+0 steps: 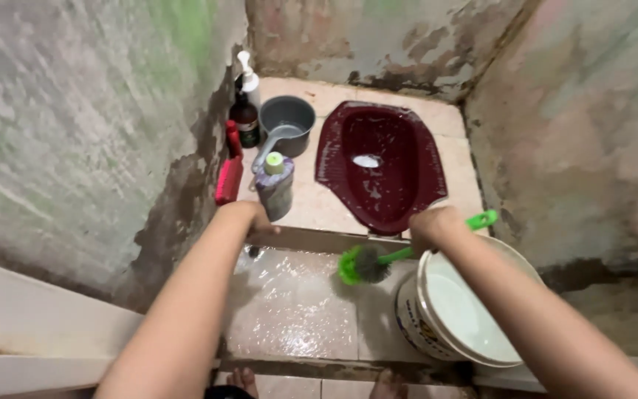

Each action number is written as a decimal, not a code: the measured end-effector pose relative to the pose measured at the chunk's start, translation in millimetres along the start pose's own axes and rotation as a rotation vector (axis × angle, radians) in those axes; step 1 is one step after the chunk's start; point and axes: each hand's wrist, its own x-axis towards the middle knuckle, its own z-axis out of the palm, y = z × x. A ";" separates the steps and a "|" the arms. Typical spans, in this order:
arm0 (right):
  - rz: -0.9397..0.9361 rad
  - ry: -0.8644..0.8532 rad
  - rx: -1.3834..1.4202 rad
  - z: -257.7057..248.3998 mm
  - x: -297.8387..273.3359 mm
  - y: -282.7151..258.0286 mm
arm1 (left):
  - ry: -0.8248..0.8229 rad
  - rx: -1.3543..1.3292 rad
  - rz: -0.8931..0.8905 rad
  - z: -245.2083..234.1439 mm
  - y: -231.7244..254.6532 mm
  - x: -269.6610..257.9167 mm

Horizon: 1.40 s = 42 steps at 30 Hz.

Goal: Cleaning a squat toilet and surrounding floor tiles using brushes, a sponge, and liquid cleaner.

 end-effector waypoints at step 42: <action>0.563 0.105 -0.385 -38.0 140.5 247.6 | -0.082 0.524 0.322 59.9 92.2 -23.3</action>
